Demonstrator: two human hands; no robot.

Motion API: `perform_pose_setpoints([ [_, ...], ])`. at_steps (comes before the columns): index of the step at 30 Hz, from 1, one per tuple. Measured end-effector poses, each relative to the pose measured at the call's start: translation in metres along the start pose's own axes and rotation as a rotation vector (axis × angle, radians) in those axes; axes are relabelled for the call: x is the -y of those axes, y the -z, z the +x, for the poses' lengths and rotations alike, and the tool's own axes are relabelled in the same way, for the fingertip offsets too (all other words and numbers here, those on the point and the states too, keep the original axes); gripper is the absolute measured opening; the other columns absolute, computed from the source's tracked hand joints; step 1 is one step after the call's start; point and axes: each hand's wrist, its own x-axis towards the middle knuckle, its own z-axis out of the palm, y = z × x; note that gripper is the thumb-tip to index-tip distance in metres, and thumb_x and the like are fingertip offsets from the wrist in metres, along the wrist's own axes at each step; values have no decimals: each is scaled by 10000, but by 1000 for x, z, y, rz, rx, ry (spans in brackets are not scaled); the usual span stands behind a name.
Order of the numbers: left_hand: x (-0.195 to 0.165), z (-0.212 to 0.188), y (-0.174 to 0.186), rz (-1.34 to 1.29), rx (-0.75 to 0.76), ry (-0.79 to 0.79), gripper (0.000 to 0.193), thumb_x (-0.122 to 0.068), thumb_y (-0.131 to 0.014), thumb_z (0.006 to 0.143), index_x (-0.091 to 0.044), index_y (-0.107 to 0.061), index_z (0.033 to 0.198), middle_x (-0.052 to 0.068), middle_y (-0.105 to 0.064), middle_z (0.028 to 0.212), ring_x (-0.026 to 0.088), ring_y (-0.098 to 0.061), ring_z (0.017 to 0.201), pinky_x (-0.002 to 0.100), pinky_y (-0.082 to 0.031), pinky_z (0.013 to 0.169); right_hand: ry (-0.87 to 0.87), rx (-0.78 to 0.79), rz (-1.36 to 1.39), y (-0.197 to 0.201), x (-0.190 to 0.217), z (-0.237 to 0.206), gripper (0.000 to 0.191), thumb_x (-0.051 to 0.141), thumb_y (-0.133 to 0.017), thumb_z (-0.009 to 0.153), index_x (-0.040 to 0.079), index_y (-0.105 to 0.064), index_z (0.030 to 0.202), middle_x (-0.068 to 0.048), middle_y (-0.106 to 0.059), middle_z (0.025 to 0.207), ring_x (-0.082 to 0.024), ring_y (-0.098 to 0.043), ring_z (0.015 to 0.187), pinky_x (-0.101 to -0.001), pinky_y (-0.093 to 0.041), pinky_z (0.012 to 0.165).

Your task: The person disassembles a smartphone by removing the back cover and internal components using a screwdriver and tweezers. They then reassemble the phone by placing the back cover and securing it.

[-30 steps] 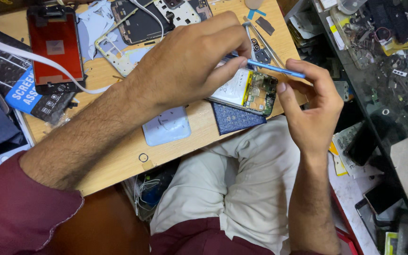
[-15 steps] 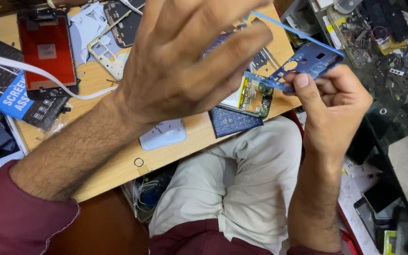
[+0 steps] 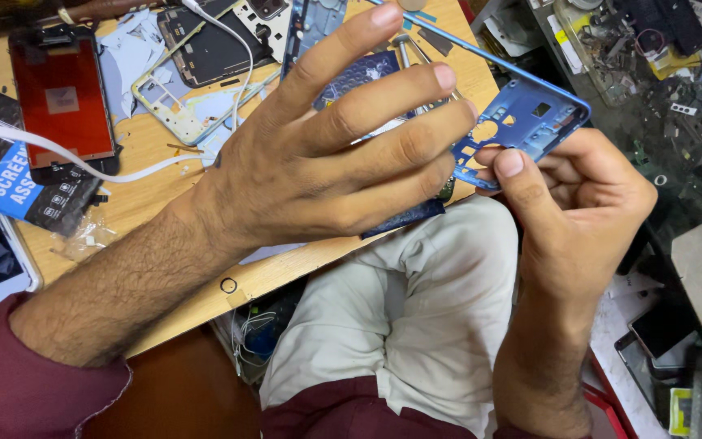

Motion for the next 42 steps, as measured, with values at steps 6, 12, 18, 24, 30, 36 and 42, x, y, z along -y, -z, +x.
perform_pose_setpoints([
  [6, -2, 5, 2, -89, 17, 28, 34, -101, -671, 1046, -133, -669, 1057, -30, -565, 1441, 160, -416, 1451, 439, -321, 1324, 15, 0, -2, -2, 4, 1, 144, 21, -751, 1007, -47, -675, 1108, -136, -753, 1030, -98, -726, 852, -204, -598, 827],
  [12, -2, 14, 7, -172, 18, 70, 66, -121, -688, 1026, -84, -697, 1079, 26, -563, 1418, 198, -436, 1421, 423, -392, 1261, 31, 1, -15, -3, 5, 0, 159, 33, -772, 1021, -50, -673, 1113, -141, -757, 993, -101, -729, 864, -207, -601, 836],
  [18, 3, 19, 10, -197, 3, 88, 122, -92, -691, 989, -32, -667, 1093, 61, -555, 1363, 232, -438, 1383, 421, -443, 1217, 43, -25, 2, -6, 7, -2, 176, 36, -778, 1007, -47, -668, 1117, -135, -753, 1039, -104, -733, 867, -215, -615, 839],
  [24, 0, 21, 11, -225, 19, 124, 158, -125, -698, 993, -37, -673, 1122, 65, -552, 1343, 237, -443, 1378, 427, -475, 1214, 55, -45, -67, -7, 10, -4, 163, 30, -782, 1025, -54, -666, 1103, -148, -753, 987, -111, -734, 862, -219, -615, 828],
  [30, 1, 23, 14, -248, 35, 109, 155, -140, -707, 965, -51, -671, 1086, 64, -559, 1332, 236, -464, 1355, 441, -483, 1183, 65, -44, -73, -7, 11, -5, 161, 38, -782, 1020, -43, -663, 1090, -140, -751, 1016, -106, -738, 864, -219, -623, 833],
  [36, 2, 25, 18, -204, 33, 74, 119, -143, -714, 967, -72, -669, 1051, 56, -583, 1288, 230, -573, 1199, 416, -510, 1051, 83, -30, -71, -5, 11, -6, 165, 43, -789, 1042, -52, -655, 1056, -148, -756, 985, -104, -731, 860, -213, -611, 828],
  [42, 1, 26, 19, -184, 73, 68, 104, -103, -695, 979, -57, -672, 1069, 60, -608, 1270, 179, -631, 985, 363, -510, 946, 83, -32, -75, -7, 12, -9, 161, 17, -783, 1032, -47, -653, 1101, -150, -752, 997, -112, -740, 891, -216, -615, 854],
])
